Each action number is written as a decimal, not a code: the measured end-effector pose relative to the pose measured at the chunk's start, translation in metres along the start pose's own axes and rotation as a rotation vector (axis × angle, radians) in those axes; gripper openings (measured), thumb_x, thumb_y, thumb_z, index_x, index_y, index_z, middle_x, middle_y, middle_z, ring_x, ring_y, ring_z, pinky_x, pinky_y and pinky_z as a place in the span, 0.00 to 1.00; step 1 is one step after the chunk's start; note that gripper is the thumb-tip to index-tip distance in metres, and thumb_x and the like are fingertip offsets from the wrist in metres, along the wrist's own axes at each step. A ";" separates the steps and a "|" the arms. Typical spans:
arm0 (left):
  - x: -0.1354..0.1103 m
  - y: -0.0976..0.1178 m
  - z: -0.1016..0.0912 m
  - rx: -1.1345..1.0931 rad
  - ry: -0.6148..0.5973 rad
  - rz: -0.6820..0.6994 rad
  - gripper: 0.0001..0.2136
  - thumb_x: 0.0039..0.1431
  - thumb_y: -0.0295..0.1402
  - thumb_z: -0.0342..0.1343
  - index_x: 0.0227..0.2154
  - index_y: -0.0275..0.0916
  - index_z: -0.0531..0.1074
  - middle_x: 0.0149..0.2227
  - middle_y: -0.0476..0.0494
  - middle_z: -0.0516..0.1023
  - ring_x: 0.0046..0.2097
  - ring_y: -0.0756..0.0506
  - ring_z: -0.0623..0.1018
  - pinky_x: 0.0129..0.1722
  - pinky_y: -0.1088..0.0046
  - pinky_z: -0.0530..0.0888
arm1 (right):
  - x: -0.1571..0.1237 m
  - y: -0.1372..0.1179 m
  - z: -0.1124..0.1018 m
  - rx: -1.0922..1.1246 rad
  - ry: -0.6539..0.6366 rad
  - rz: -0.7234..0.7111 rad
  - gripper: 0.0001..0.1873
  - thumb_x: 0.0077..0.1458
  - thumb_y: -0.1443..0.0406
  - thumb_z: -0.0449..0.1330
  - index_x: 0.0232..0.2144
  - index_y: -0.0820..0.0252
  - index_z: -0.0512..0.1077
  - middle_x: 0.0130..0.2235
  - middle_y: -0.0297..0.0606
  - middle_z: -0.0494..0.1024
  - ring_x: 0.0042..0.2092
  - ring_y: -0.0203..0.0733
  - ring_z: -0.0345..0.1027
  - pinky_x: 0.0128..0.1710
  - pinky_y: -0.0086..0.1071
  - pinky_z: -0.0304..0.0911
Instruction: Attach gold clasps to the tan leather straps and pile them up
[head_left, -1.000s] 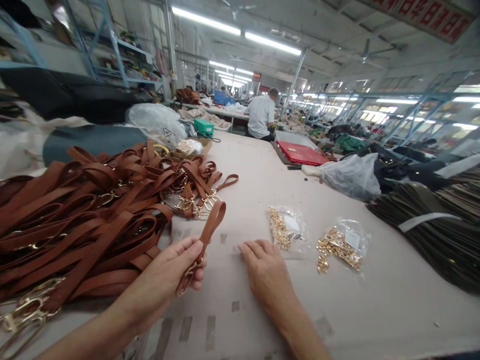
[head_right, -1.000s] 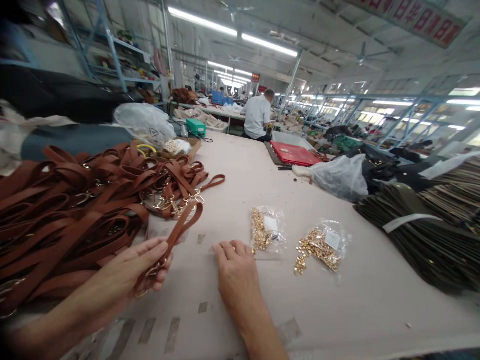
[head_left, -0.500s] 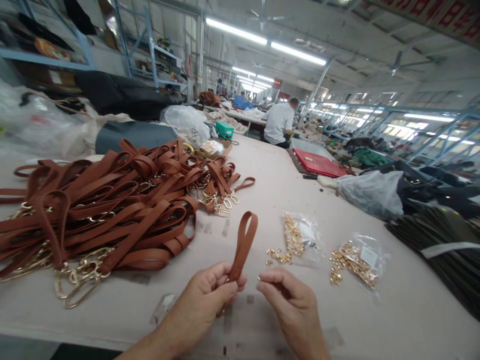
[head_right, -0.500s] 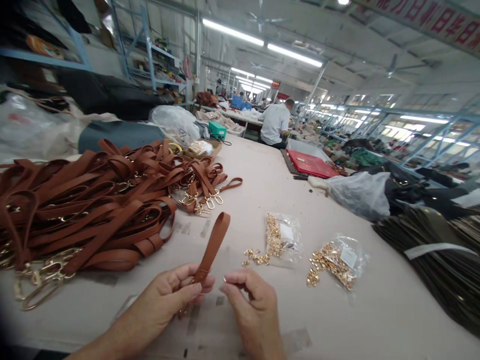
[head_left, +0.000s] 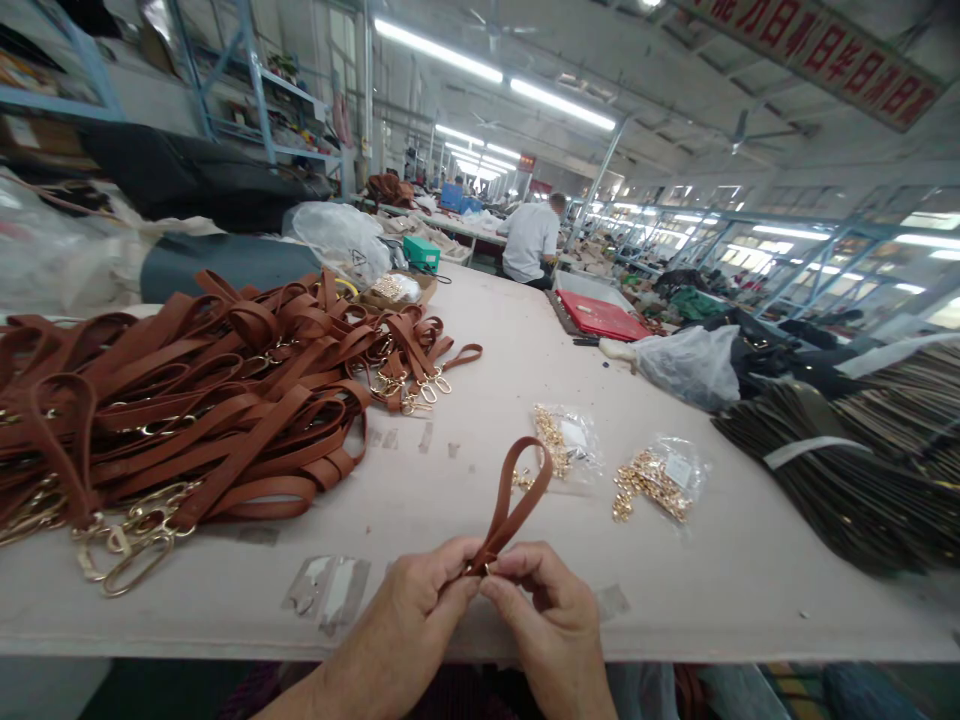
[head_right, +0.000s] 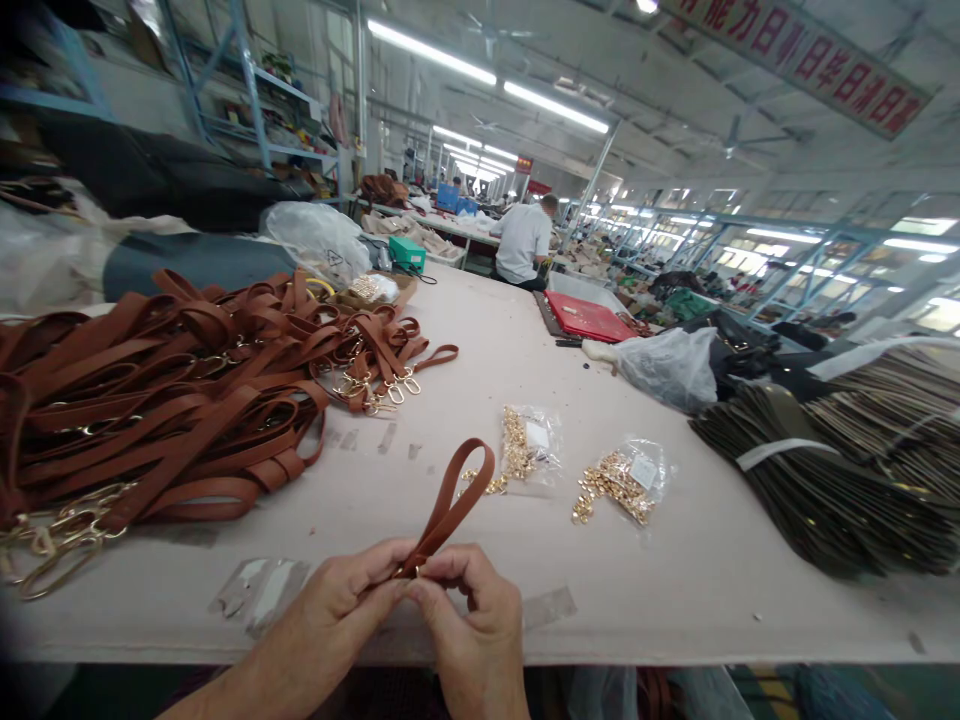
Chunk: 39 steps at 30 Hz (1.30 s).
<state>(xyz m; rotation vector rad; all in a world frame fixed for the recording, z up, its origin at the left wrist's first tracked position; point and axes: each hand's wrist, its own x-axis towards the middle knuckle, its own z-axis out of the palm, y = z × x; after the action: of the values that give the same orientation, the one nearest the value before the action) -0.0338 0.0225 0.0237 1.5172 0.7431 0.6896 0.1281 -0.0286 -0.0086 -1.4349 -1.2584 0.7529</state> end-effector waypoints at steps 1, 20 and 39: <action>-0.001 0.000 0.000 0.008 -0.002 0.005 0.16 0.65 0.29 0.50 0.51 0.48 0.76 0.45 0.52 0.82 0.47 0.44 0.78 0.50 0.75 0.70 | -0.002 0.000 0.000 0.003 0.002 0.008 0.04 0.52 0.64 0.66 0.29 0.58 0.76 0.30 0.34 0.80 0.32 0.39 0.71 0.34 0.28 0.66; -0.020 -0.035 -0.009 0.345 -0.203 0.192 0.21 0.69 0.39 0.43 0.61 0.65 0.61 0.55 0.55 0.77 0.52 0.40 0.80 0.53 0.69 0.74 | -0.021 0.009 0.017 0.532 0.034 0.178 0.15 0.33 0.73 0.65 0.25 0.56 0.65 0.25 0.26 0.73 0.28 0.34 0.62 0.29 0.28 0.55; 0.002 -0.044 0.003 -0.453 0.160 -0.341 0.32 0.47 0.57 0.64 0.51 0.42 0.77 0.31 0.46 0.79 0.26 0.48 0.73 0.22 0.75 0.74 | 0.046 0.061 -0.141 -0.745 0.275 -0.104 0.14 0.62 0.62 0.52 0.44 0.60 0.72 0.42 0.46 0.80 0.44 0.49 0.74 0.46 0.43 0.67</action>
<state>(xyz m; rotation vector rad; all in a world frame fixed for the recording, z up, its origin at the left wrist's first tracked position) -0.0324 0.0240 -0.0202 0.9050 0.8725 0.6696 0.2876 -0.0201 -0.0217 -1.9569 -1.4464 -0.0192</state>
